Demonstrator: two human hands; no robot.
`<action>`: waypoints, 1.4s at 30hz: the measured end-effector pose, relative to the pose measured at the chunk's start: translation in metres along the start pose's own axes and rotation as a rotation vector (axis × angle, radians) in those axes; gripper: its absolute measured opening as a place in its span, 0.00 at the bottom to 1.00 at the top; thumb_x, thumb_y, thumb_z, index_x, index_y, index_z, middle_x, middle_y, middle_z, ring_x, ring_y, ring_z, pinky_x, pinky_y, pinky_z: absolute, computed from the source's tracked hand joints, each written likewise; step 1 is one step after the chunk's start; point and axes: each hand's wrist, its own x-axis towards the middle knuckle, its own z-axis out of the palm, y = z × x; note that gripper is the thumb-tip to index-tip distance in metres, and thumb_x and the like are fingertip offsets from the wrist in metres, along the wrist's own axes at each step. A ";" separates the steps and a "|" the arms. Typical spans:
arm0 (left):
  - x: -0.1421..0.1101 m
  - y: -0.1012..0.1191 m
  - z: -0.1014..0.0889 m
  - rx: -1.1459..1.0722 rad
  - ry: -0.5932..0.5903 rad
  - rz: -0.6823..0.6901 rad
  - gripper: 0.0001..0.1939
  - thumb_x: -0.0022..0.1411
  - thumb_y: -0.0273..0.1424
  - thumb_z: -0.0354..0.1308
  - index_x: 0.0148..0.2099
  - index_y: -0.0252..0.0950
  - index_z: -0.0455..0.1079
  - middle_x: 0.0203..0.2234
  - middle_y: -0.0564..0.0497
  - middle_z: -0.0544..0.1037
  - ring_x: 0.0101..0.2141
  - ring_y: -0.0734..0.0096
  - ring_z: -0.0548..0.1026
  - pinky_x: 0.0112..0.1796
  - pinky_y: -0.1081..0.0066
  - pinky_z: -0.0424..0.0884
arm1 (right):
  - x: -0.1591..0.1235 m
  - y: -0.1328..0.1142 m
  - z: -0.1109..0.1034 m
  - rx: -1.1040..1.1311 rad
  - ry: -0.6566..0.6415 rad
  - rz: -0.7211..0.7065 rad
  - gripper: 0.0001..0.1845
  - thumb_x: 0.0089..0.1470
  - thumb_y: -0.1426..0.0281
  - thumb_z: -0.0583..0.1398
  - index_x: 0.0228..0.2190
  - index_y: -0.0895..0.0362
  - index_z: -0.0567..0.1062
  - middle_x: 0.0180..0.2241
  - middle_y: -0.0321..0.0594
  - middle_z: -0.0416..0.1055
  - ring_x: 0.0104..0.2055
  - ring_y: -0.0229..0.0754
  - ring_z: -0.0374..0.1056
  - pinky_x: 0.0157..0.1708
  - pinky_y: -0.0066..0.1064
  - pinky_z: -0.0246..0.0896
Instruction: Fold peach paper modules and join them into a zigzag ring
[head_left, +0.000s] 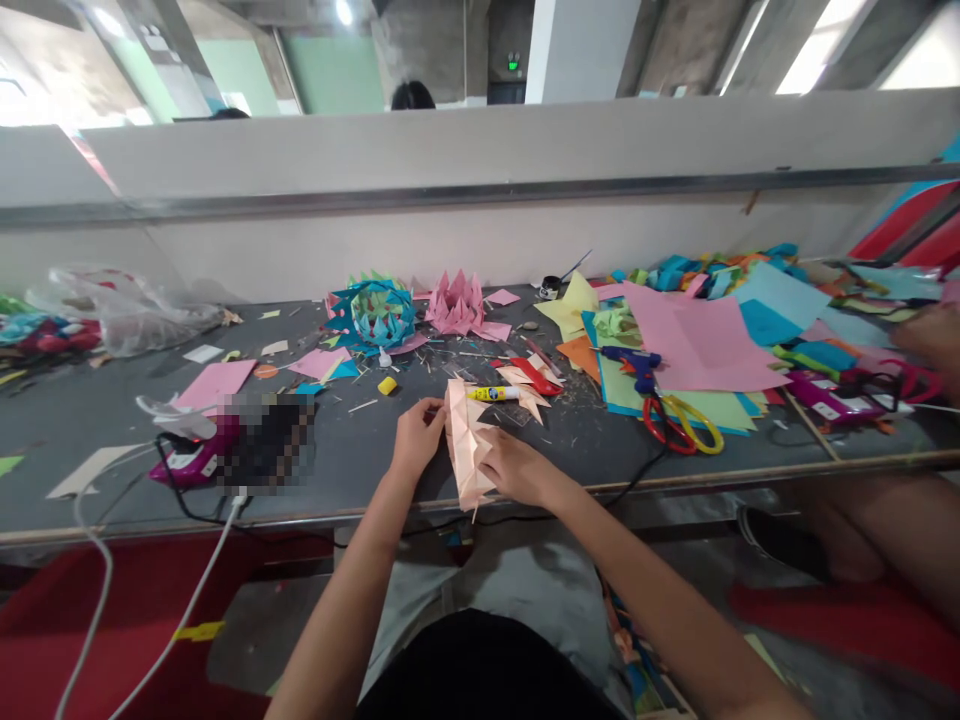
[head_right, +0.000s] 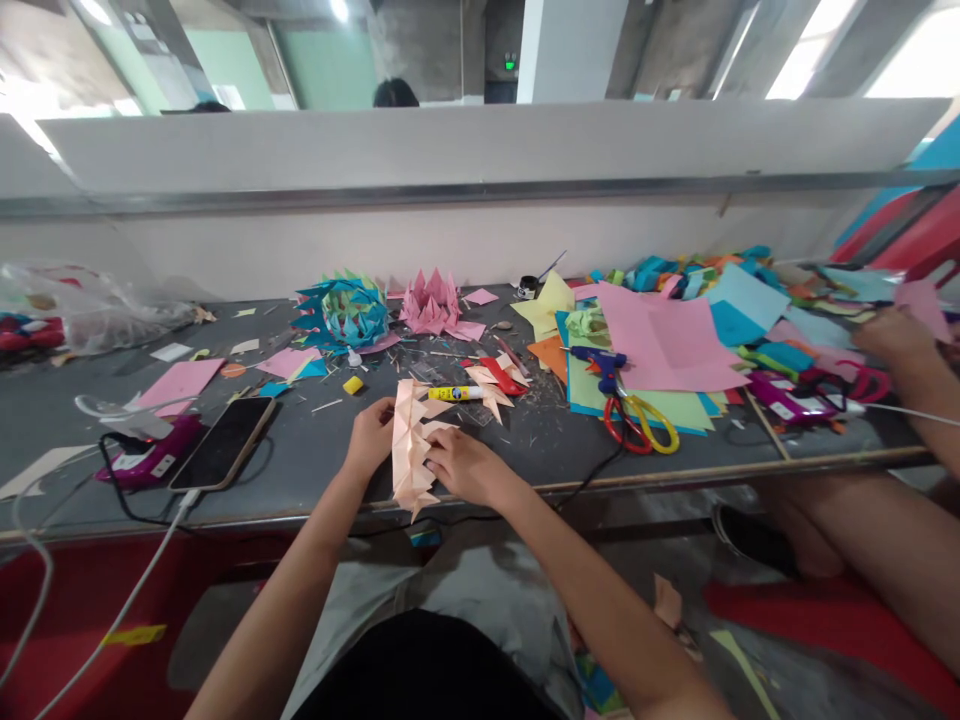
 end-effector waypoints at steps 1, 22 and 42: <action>0.000 0.000 0.000 -0.002 -0.001 0.001 0.10 0.51 0.29 0.52 0.34 0.33 0.71 0.27 0.51 0.76 0.26 0.72 0.71 0.28 0.75 0.65 | 0.000 0.000 0.000 -0.005 -0.007 -0.005 0.12 0.54 0.73 0.51 0.34 0.60 0.73 0.42 0.49 0.65 0.44 0.46 0.63 0.47 0.40 0.58; 0.001 -0.001 -0.004 -0.089 -0.023 -0.007 0.12 0.49 0.31 0.53 0.36 0.32 0.72 0.29 0.48 0.77 0.28 0.68 0.71 0.30 0.71 0.66 | 0.000 -0.003 -0.006 0.040 0.026 0.012 0.12 0.55 0.72 0.52 0.38 0.58 0.73 0.42 0.44 0.66 0.45 0.42 0.62 0.48 0.34 0.58; 0.003 -0.008 0.000 -0.060 -0.014 0.019 0.11 0.48 0.30 0.53 0.35 0.33 0.71 0.27 0.51 0.76 0.27 0.71 0.71 0.30 0.74 0.66 | -0.001 0.003 0.001 0.070 0.004 0.000 0.16 0.50 0.82 0.51 0.39 0.59 0.72 0.47 0.47 0.63 0.53 0.43 0.56 0.52 0.37 0.54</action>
